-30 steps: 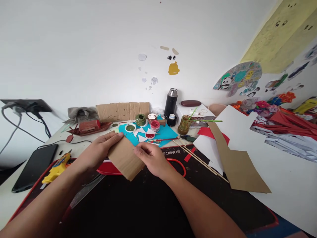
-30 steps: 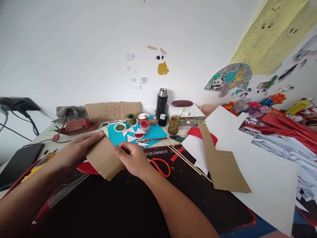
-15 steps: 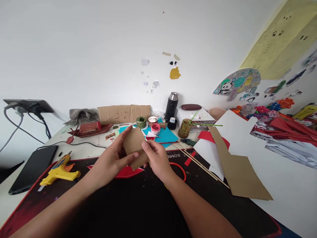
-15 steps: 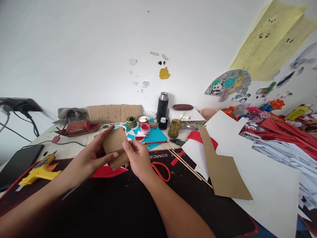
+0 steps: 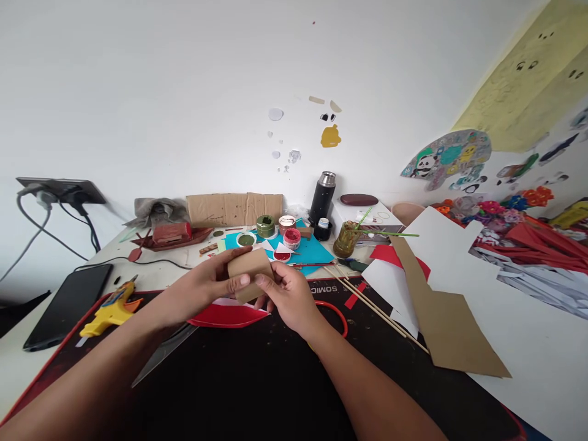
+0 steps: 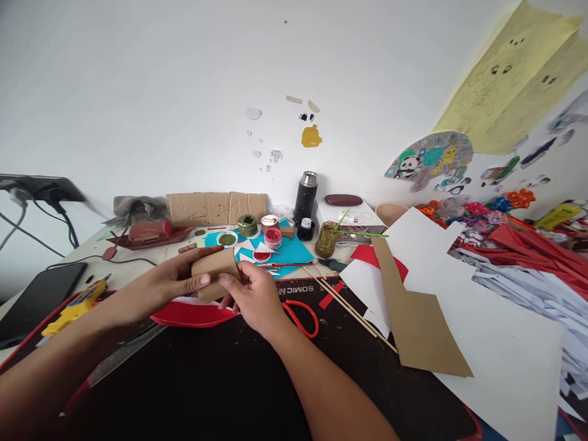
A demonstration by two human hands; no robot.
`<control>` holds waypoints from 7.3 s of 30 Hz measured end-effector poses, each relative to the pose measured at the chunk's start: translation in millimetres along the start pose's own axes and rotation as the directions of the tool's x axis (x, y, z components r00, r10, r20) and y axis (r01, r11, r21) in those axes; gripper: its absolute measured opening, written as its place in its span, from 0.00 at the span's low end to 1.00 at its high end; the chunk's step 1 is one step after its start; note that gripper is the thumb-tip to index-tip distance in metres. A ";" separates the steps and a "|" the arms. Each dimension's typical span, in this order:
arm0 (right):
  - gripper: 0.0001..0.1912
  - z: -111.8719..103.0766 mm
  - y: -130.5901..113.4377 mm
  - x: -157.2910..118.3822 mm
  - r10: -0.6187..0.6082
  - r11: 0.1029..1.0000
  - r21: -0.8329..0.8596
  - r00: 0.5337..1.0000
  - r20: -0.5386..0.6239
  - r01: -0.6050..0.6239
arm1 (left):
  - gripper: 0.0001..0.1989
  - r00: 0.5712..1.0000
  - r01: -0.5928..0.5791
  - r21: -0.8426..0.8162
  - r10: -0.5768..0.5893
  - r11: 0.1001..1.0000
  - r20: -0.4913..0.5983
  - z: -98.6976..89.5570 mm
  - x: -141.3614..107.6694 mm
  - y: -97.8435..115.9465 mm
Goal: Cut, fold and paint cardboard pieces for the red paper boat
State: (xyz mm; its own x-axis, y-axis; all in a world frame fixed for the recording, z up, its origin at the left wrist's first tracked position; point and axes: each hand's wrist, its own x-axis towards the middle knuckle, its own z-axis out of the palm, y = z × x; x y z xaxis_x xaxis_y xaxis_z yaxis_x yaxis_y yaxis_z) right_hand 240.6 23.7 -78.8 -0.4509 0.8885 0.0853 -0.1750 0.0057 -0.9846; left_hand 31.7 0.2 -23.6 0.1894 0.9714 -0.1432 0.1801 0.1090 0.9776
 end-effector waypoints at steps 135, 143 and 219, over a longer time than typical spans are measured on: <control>0.34 -8.8 -11.2 5.8 0.080 0.960 0.281 0.957 -0.279 0.001 | 0.27 0.977 0.013 -0.533 -0.124 0.846 -0.174 16.3 0.0 11.0; 0.33 -3.9 -11.0 3.7 0.048 0.949 0.313 0.976 -0.212 0.021 | 0.23 0.975 -0.025 -0.499 -0.089 0.866 -0.203 17.9 -1.7 14.4; 0.35 11.9 -17.5 -3.4 0.242 0.849 0.511 0.958 -0.154 -0.133 | 0.24 0.997 0.074 -0.239 -0.063 0.968 0.053 30.4 -8.3 9.8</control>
State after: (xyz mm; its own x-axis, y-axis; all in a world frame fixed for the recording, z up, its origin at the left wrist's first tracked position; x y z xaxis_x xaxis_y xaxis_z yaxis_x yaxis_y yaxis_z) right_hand 234.8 15.0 -60.1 -0.3397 0.9230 -0.1806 -0.5359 -0.3477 -0.7694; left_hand 61.2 -13.1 -17.5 0.2287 0.9500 -0.2124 -0.0423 0.2277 0.9728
